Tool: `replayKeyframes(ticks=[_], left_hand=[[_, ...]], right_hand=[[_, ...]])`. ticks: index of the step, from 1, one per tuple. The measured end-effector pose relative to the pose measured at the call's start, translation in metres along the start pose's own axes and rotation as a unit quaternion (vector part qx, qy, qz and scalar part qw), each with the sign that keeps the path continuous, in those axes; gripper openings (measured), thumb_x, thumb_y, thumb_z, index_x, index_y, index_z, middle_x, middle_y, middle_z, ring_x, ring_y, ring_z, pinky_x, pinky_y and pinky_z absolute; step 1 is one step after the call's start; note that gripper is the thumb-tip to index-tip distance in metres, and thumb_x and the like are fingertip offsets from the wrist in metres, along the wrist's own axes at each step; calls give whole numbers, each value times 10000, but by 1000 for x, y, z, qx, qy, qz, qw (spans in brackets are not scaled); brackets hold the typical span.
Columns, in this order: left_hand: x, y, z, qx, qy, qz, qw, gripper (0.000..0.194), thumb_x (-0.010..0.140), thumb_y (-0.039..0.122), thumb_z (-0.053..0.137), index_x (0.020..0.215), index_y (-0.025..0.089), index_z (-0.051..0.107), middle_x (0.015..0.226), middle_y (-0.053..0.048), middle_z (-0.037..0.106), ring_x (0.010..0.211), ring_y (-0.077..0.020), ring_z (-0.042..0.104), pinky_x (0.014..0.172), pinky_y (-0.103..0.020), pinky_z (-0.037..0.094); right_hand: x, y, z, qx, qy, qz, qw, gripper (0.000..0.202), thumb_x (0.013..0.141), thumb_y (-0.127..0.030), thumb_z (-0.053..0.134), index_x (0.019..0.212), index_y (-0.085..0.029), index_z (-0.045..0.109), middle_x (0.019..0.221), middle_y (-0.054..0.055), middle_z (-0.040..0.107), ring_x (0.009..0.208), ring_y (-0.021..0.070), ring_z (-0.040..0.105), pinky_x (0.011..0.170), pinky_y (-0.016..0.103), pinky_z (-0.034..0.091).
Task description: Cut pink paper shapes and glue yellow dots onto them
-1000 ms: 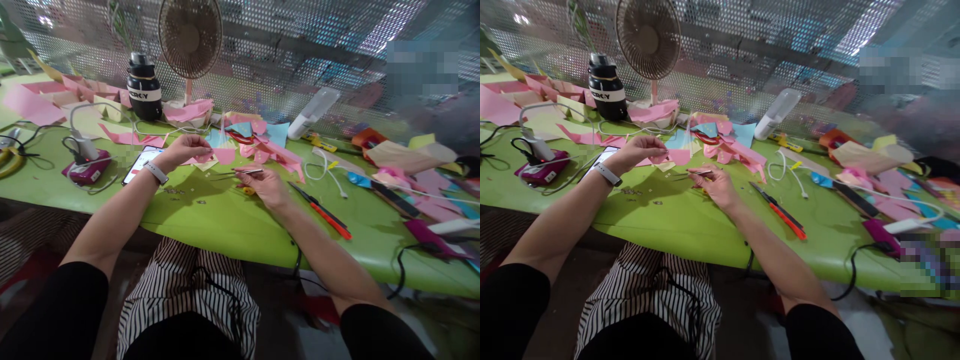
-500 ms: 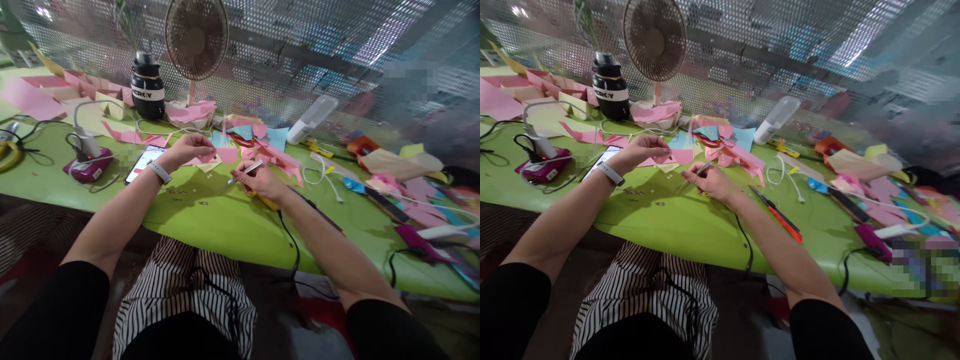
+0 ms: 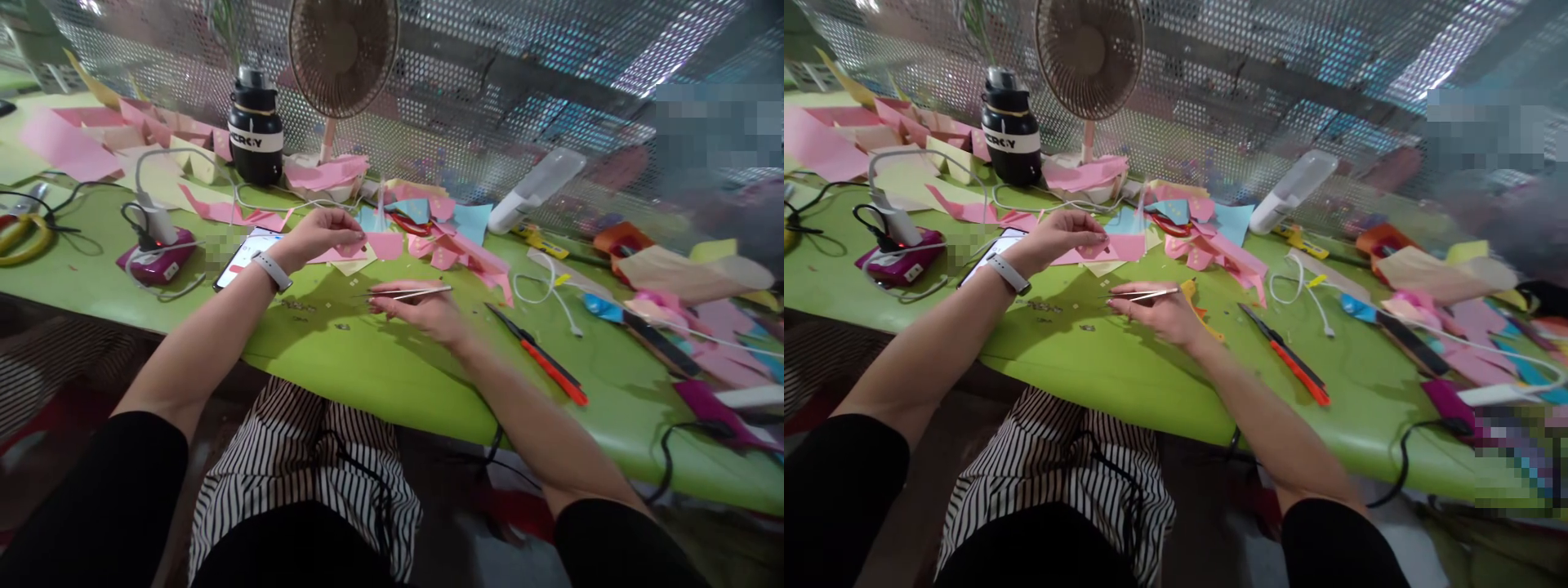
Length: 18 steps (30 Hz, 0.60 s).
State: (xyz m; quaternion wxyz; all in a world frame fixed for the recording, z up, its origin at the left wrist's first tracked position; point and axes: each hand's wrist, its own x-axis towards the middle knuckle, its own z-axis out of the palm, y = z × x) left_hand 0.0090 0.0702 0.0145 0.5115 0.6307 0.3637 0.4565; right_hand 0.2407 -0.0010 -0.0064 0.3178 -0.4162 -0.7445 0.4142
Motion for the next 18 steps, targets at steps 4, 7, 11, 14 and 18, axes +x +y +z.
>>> replayKeyframes(ticks=[4, 7, 11, 14, 18], left_hand=[[-1, 0, 2, 7, -1, -5, 1000, 37, 783, 82, 741, 794, 88, 706, 693, -30, 681, 621, -76, 592, 662, -248, 475], [-1, 0, 2, 9, -1, -7, 1000, 35, 784, 87, 741, 799, 90, 709, 713, -33, 689, 635, -74, 597, 669, -242, 473], [-2, 1, 3, 9, -2, -10, 1000, 35, 784, 96, 743, 794, 93, 710, 716, -30, 689, 637, -69, 594, 672, -233, 471], [-3, 2, 3, 13, -4, -14, 1000, 34, 786, 93, 740, 795, 95, 707, 717, -29, 688, 643, -70, 595, 664, -230, 467], [-4, 2, 3, 19, -9, -14, 1000, 43, 789, 100, 746, 801, 91, 706, 729, -42, 693, 644, -78, 596, 668, -246, 474]], right_hand=[[-4, 11, 13, -45, -20, -165, 985, 331, 843, -461, 766, 1041, -200, 810, 1036, 105, 802, 922, 252, 772, 866, 413, 634], [-2, 19, 17, -69, -36, -247, 966, 293, 890, -424, 733, 1081, -213, 800, 1054, 98, 799, 969, 251, 765, 894, 422, 632], [1, 26, 18, -87, -43, -266, 959, 292, 923, -415, 697, 1145, -242, 779, 1100, 81, 791, 1016, 239, 755, 935, 422, 623], [1, 29, 20, -89, -44, -292, 951, 269, 936, -365, 689, 1164, -247, 770, 1098, 71, 792, 1018, 224, 752, 936, 400, 624], [1, 30, 23, -102, -45, -291, 950, 243, 948, -351, 673, 1141, -246, 777, 1090, 60, 795, 1017, 216, 752, 934, 393, 628]])
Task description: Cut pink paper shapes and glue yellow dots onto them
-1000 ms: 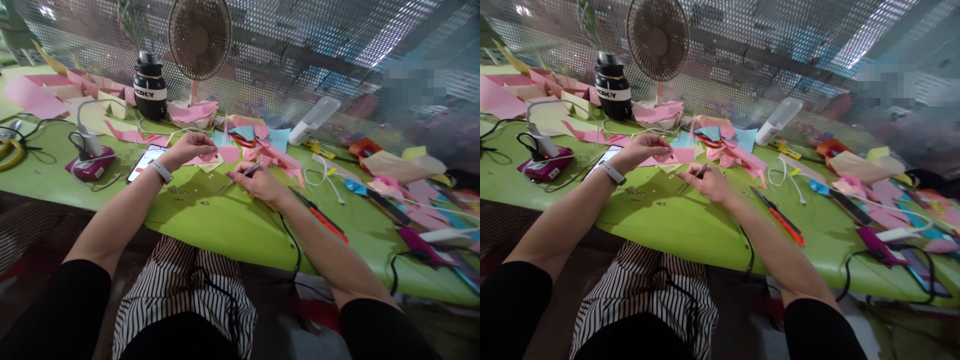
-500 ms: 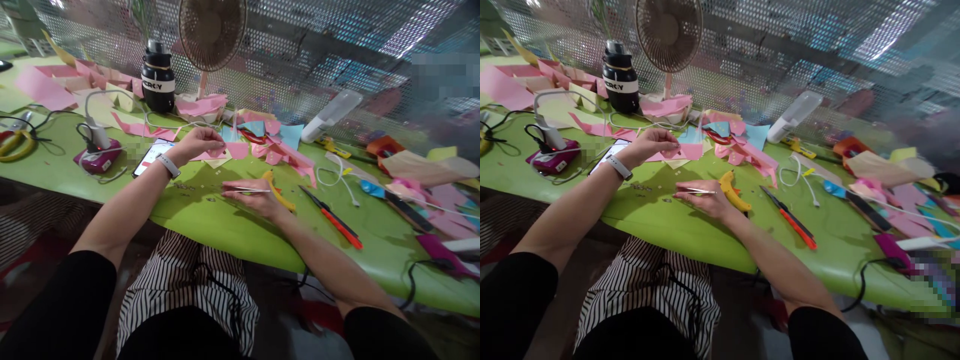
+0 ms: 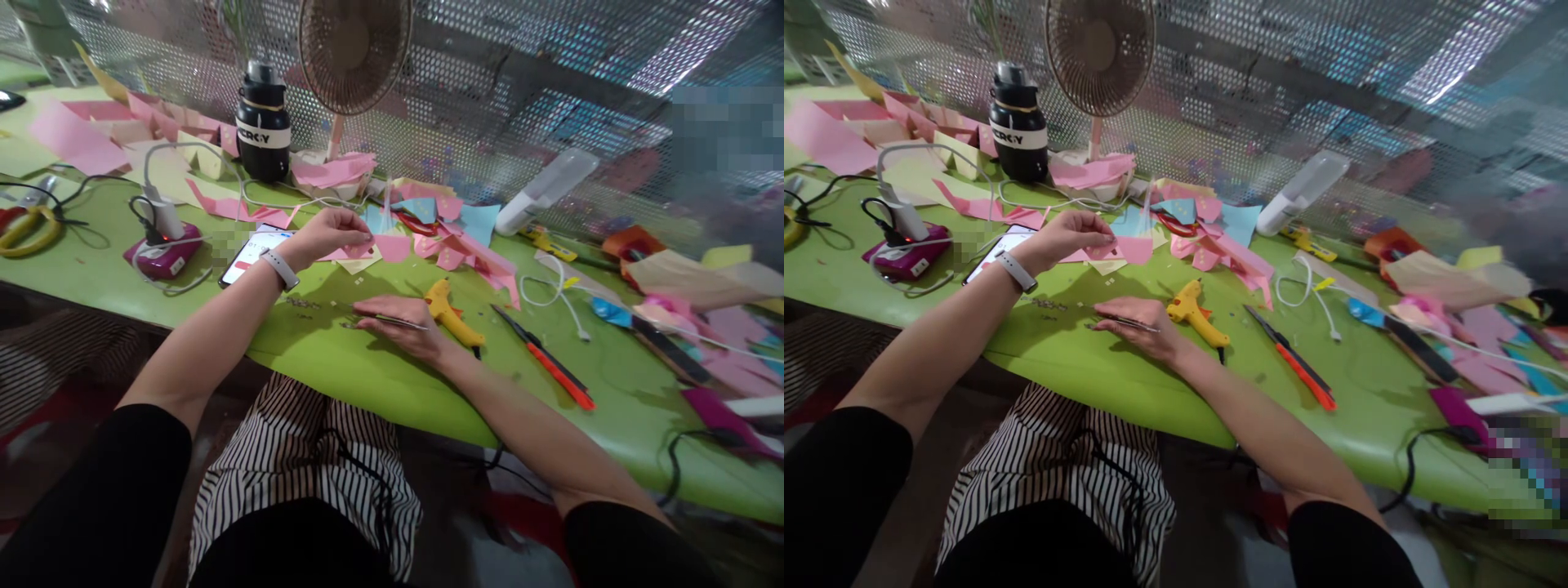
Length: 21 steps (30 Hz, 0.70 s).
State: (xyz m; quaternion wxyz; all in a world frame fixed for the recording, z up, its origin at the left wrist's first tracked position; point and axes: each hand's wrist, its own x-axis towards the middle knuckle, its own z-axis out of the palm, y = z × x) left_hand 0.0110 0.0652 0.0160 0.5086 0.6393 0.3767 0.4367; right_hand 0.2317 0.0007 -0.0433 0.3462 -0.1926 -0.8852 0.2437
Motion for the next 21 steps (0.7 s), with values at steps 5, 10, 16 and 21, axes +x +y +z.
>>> replayKeyframes(ticks=[5, 10, 16, 21], left_hand=[[0, -1, 0, 5, -1, 1, 1000, 51, 787, 106, 753, 806, 89, 708, 732, -43, 698, 642, -78, 598, 666, -241, 475], [0, 0, 1, 4, -1, -2, 1000, 47, 783, 91, 751, 802, 91, 708, 716, -32, 694, 636, -69, 591, 667, -227, 470], [1, -1, 2, -7, -4, -2, 1000, 34, 785, 86, 740, 788, 99, 709, 716, -32, 699, 641, -75, 605, 670, -234, 470], [3, -3, 1, -4, -6, 1, 1000, 36, 780, 101, 749, 786, 104, 714, 722, -31, 702, 646, -79, 611, 682, -239, 479]], right_hand=[[1, 0, 4, 1, 9, 1, 1000, 263, 955, -390, 659, 1134, -238, 778, 1071, 62, 799, 992, 205, 758, 915, 396, 636], [3, -1, 7, 12, 19, -25, 999, 230, 949, -323, 677, 1127, -221, 780, 1049, 69, 803, 967, 197, 760, 880, 375, 640], [5, -1, 7, 27, 18, 9, 999, 213, 938, -361, 684, 1099, -268, 788, 1048, 45, 803, 975, 204, 755, 902, 399, 630], [7, -2, 7, 37, 13, 70, 997, 258, 921, -463, 678, 1051, -276, 800, 1026, 42, 805, 953, 221, 754, 909, 432, 624]])
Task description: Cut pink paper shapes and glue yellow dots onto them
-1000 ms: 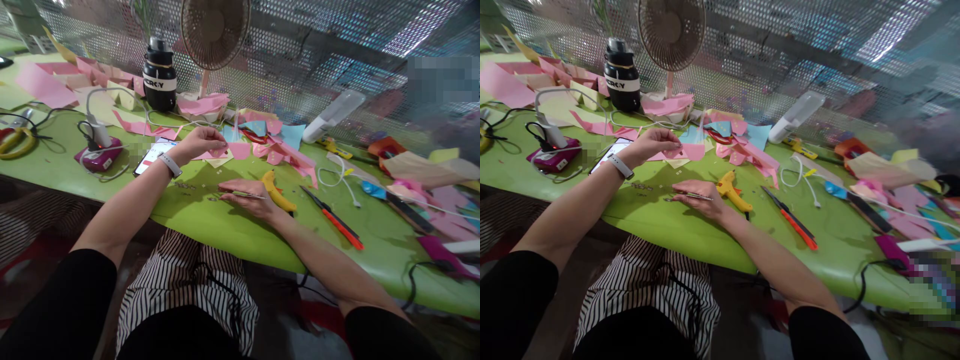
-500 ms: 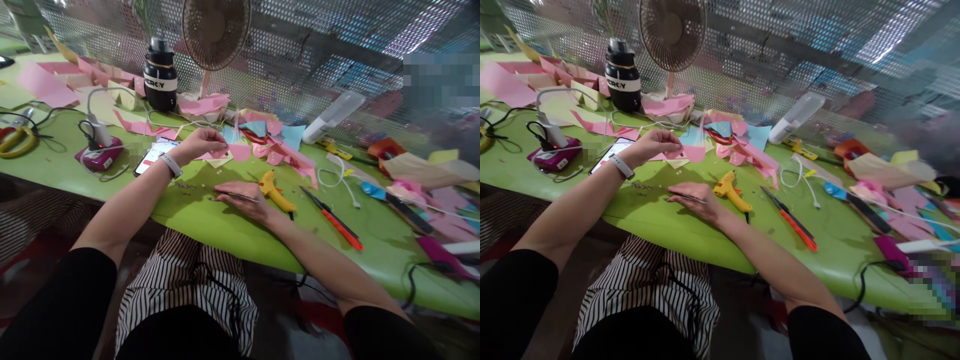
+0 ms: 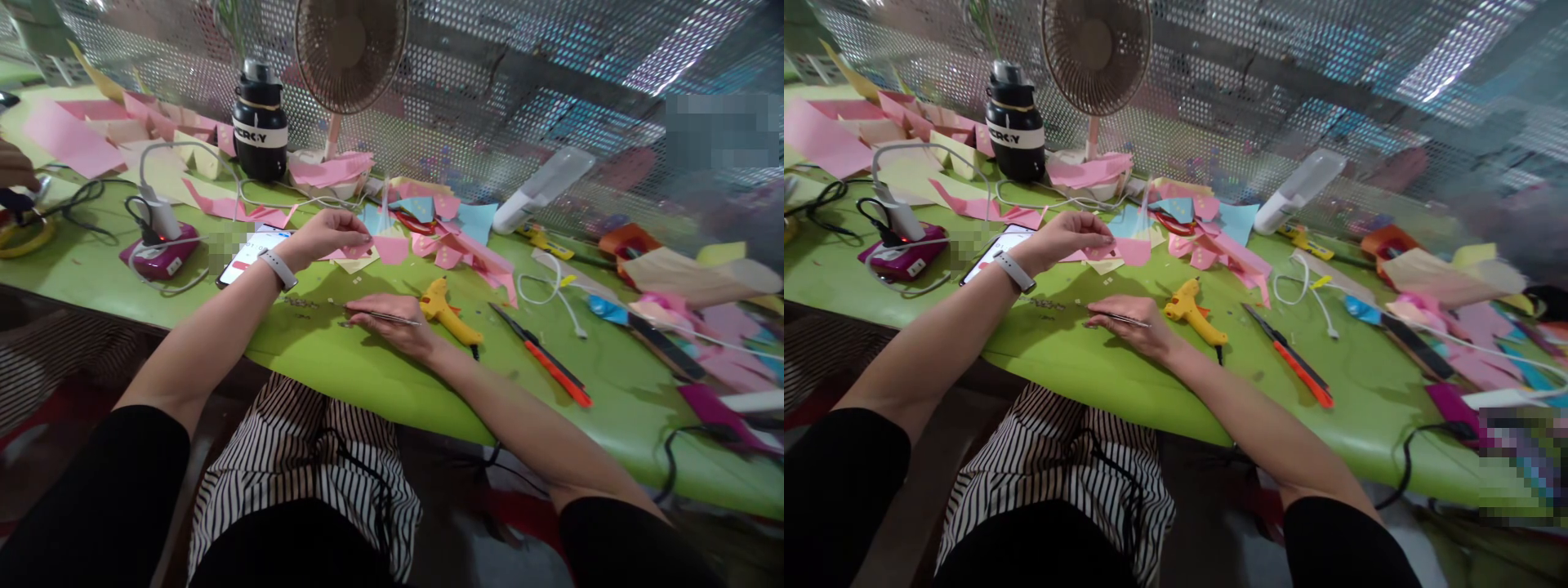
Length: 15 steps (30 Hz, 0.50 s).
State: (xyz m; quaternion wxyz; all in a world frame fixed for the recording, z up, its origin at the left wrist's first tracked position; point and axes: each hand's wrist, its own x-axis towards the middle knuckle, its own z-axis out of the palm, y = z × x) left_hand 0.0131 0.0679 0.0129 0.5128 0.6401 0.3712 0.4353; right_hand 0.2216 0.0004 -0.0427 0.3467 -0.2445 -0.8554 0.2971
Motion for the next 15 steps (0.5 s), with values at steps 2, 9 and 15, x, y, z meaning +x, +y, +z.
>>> replayKeyframes(ticks=[2, 9, 15], left_hand=[[0, 0, 0, 2, 0, 0, 1000, 41, 777, 108, 754, 788, 106, 714, 722, -28, 701, 650, -79, 614, 668, -232, 479], [-3, 3, 0, 9, -2, -12, 1000, 35, 799, 116, 747, 813, 106, 717, 757, -46, 712, 676, -91, 631, 671, -242, 487], [-2, 2, 0, 7, 1, -8, 1000, 35, 797, 111, 746, 811, 103, 716, 771, -52, 712, 691, -95, 633, 705, -255, 489]], right_hand=[[1, -2, 0, 8, 5, 11, 1000, 259, 916, -468, 684, 1037, -273, 804, 1016, 44, 806, 928, 219, 756, 891, 427, 627], [1, -8, 2, 76, 38, 40, 996, 203, 883, -416, 739, 1009, -274, 812, 993, 51, 807, 891, 214, 759, 844, 412, 632], [6, 1, 5, 217, 102, 198, 951, 361, 750, -500, 835, 985, -229, 804, 928, 55, 809, 818, 202, 766, 786, 391, 651]])
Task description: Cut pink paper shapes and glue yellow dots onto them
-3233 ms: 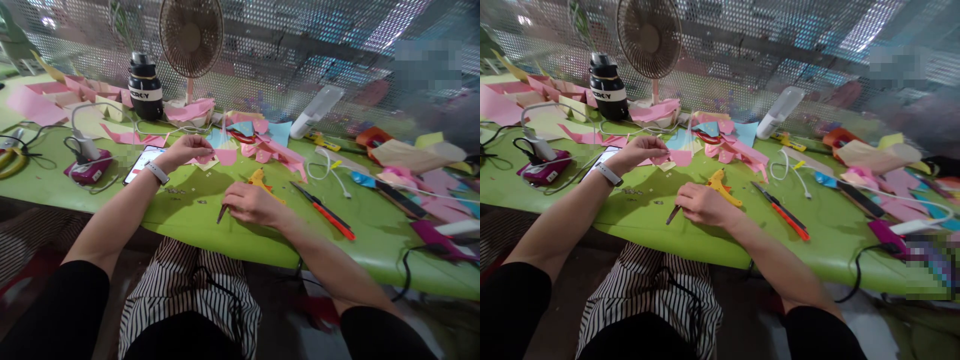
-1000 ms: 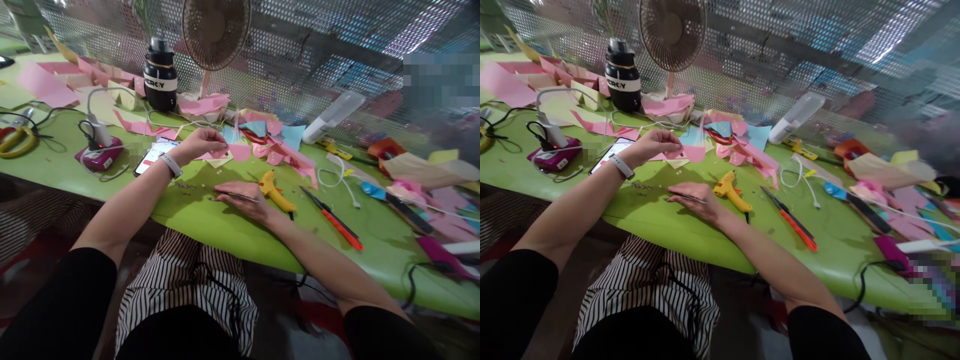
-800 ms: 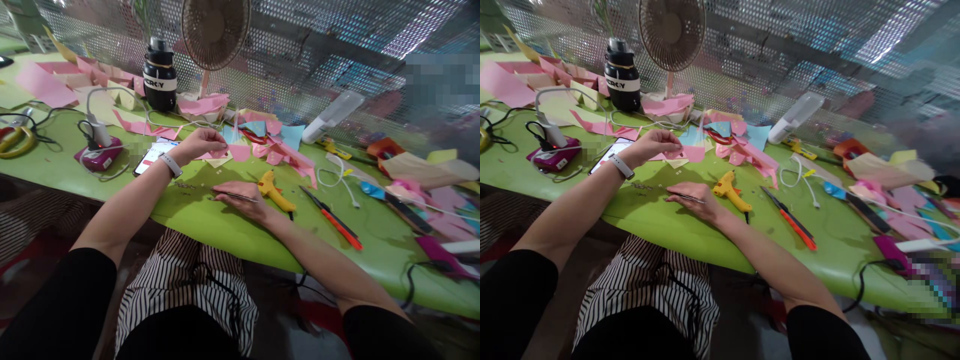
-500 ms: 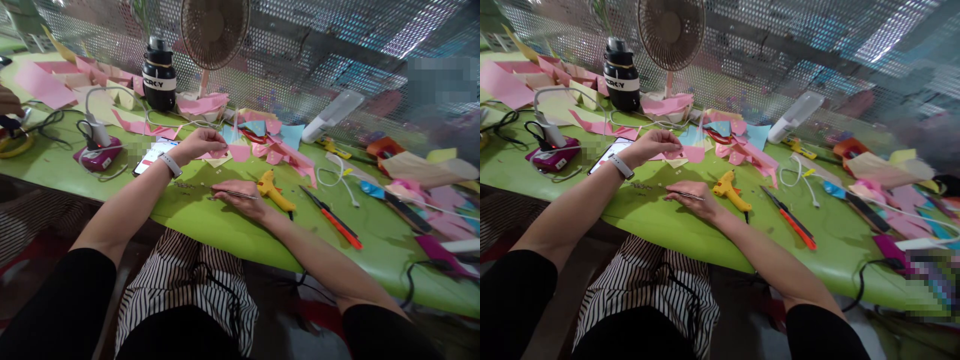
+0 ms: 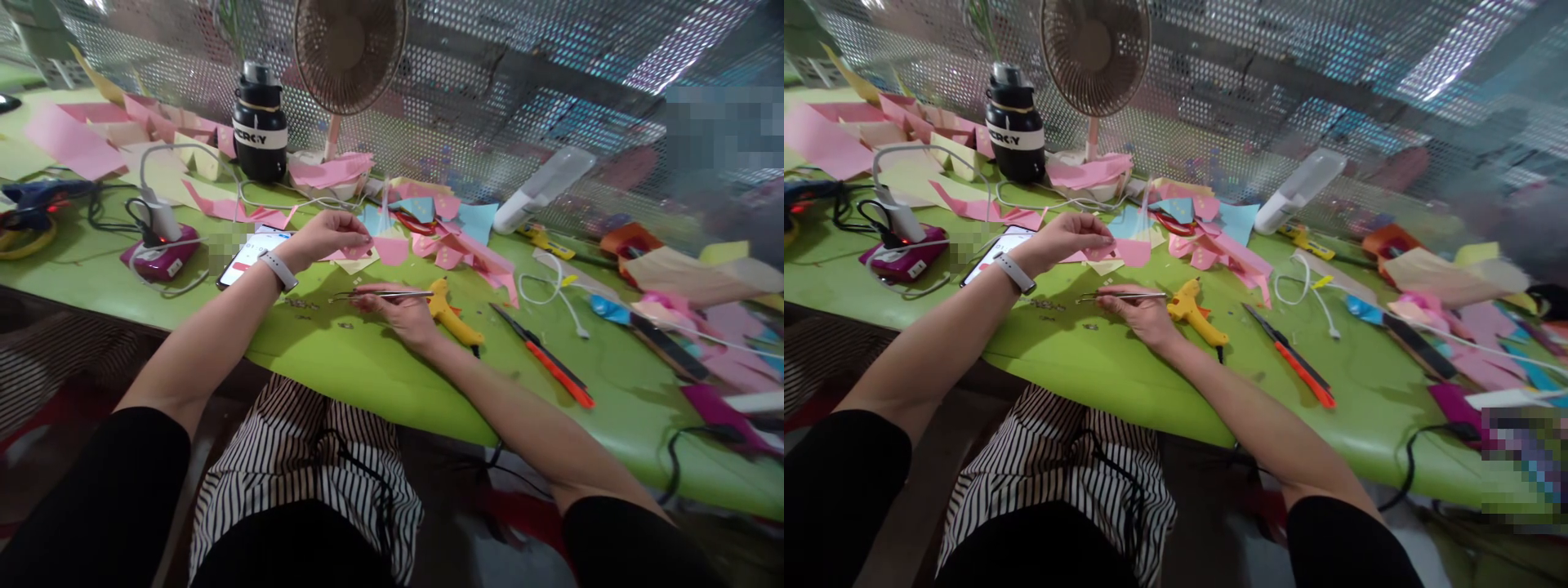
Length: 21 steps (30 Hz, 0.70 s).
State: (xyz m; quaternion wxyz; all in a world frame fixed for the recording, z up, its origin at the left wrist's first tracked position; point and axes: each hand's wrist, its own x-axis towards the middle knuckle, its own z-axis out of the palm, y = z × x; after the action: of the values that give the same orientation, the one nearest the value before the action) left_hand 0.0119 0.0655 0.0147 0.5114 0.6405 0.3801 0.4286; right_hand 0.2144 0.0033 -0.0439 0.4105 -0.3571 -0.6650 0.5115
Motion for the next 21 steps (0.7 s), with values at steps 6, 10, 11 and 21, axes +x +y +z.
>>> replayKeyframes(ticks=[6, 10, 11, 21], left_hand=[[1, 0, 0, 2, -1, 4, 1000, 35, 787, 109, 745, 797, 101, 713, 740, -39, 706, 664, -88, 619, 673, -243, 472], [0, 1, 1, 2, 0, 4, 1000, 37, 783, 103, 744, 796, 98, 709, 746, -43, 705, 672, -91, 623, 686, -249, 477], [0, 1, 1, 3, 0, 3, 1000, 41, 781, 103, 746, 797, 98, 708, 746, -44, 704, 673, -93, 623, 687, -250, 478], [4, -5, 0, 4, -7, -3, 1000, 51, 781, 116, 755, 809, 98, 717, 758, -54, 714, 661, -91, 623, 661, -239, 479]], right_hand=[[4, 4, 1, 59, 1, 71, 996, 393, 679, -488, 882, 953, -219, 797, 896, 57, 807, 837, 208, 777, 776, 374, 658], [2, 4, 2, 65, 9, 75, 995, 385, 667, -484, 887, 930, -218, 797, 862, 49, 806, 795, 198, 775, 734, 350, 658], [2, 4, 3, 67, 12, 76, 995, 386, 660, -481, 892, 924, -216, 797, 862, 49, 806, 794, 197, 775, 729, 345, 658], [3, 7, 3, 73, 13, 75, 994, 383, 679, -482, 879, 926, -204, 786, 858, 44, 803, 802, 195, 777, 738, 334, 661]])
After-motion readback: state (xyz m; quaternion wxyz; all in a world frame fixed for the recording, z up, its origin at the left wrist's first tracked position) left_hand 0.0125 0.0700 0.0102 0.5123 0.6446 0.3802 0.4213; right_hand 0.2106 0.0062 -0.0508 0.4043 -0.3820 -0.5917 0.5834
